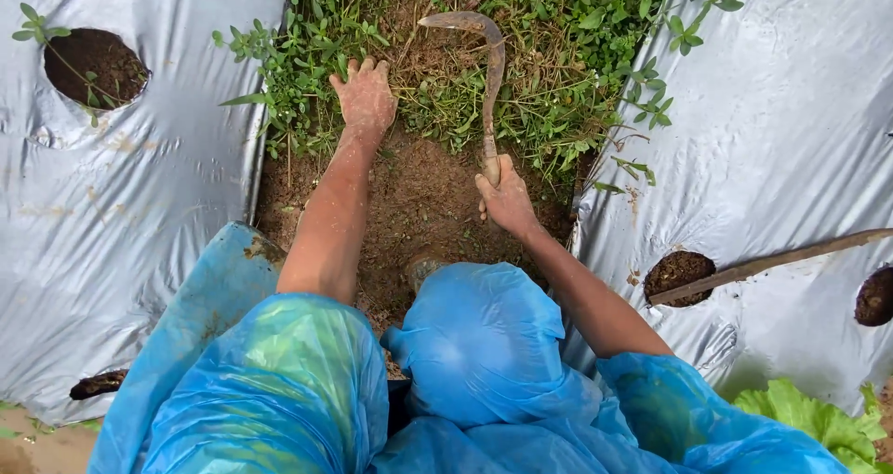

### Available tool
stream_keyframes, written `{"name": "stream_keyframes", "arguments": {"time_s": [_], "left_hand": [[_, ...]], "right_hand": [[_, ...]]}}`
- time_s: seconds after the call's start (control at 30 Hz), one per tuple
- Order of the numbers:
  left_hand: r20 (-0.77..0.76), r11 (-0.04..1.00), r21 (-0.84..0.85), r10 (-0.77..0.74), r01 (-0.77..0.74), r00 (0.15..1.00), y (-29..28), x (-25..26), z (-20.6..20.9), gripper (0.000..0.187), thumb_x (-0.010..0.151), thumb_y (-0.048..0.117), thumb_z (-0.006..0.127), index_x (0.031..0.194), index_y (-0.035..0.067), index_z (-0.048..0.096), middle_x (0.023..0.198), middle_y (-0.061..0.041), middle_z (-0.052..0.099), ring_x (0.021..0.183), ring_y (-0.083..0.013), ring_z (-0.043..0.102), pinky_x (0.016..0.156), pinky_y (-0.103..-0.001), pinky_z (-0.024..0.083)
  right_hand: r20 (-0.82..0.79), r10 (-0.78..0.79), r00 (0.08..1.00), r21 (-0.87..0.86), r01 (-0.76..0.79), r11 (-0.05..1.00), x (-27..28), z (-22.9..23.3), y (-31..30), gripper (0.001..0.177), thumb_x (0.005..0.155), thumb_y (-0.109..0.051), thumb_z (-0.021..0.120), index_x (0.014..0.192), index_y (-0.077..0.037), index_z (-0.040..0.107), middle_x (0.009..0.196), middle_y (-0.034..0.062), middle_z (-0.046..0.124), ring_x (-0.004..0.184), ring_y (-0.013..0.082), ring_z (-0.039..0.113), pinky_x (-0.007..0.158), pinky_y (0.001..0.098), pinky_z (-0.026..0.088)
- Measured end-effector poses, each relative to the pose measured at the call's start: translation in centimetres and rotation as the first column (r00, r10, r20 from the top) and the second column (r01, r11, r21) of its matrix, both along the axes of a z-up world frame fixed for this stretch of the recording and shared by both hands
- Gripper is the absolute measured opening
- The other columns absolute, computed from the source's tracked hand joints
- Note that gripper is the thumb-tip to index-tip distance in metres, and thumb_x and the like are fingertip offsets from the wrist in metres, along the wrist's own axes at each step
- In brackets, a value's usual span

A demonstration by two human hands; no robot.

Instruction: The person uses a sickle to cut weeds growing between rows of plastic-covered crops. They gather the cut weeds by hand and move them to the side of the rows. The person walks through the muddy field to reach different sections of the garden.

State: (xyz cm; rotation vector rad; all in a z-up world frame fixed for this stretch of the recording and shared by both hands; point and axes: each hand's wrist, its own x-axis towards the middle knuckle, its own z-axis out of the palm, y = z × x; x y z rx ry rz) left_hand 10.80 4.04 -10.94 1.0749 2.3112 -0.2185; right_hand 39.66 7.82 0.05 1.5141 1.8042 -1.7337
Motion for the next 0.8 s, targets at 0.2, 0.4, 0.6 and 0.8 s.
{"name": "stream_keyframes", "arguments": {"time_s": [0.2, 0.4, 0.6, 0.8], "left_hand": [[-0.02, 0.986, 0.161, -0.034, 0.037, 0.999, -2.1, 0.1, -0.3, 0.064, 0.087, 0.011, 0.074, 0.147, 0.013, 0.051, 0.156, -0.007, 0.046, 0.146, -0.039, 0.034, 0.11, -0.075, 0.025], [-0.049, 0.94, 0.306, -0.142, 0.15, 0.989, -6.3, 0.7, -1.5, 0.063, 0.08, 0.001, 0.077, 0.139, 0.015, 0.06, 0.148, -0.009, 0.054, 0.141, -0.0395, 0.039, 0.111, -0.071, 0.023], [-0.052, 0.927, 0.318, -0.192, 0.198, 0.98, -7.5, 2.9, -0.8, 0.041, 0.104, 0.024, 0.065, 0.14, 0.006, 0.059, 0.146, -0.017, 0.054, 0.14, -0.0365, 0.046, 0.116, -0.058, 0.032], [0.078, 0.836, 0.549, -0.05, -0.001, 0.996, 0.3, 9.9, 4.4, 0.04, 0.104, 0.016, 0.063, 0.138, -0.002, 0.054, 0.14, -0.025, 0.053, 0.135, -0.0426, 0.051, 0.114, -0.058, 0.043]], "right_hand": [[-0.297, -0.23, 0.927, 0.21, 0.299, 0.931, -2.9, -2.1, 1.4, 0.017, 0.106, -0.019, 0.051, 0.111, -0.012, 0.036, 0.079, 0.0048, 0.057, 0.044, 0.0135, 0.06, 0.041, 0.0292, 0.058], [-0.011, 0.156, 0.988, -0.043, -0.156, 0.987, -0.3, -4.7, -3.3, 0.019, 0.106, -0.021, 0.05, 0.106, -0.015, 0.032, 0.078, 0.0056, 0.06, 0.048, 0.0167, 0.06, 0.043, 0.0322, 0.056], [-0.228, -0.063, 0.972, 0.064, 0.08, 0.995, 2.0, -3.2, -1.7, 0.023, 0.103, -0.018, 0.056, 0.114, -0.004, 0.042, 0.059, 0.013, 0.064, 0.043, 0.0245, 0.065, 0.043, 0.0354, 0.055], [-0.355, -0.216, 0.909, 0.082, 0.261, 0.962, 5.6, -2.5, -0.3, 0.027, 0.107, -0.016, 0.053, 0.123, 0.001, 0.04, 0.077, 0.0161, 0.062, 0.05, 0.0239, 0.067, 0.042, 0.0352, 0.058]]}}
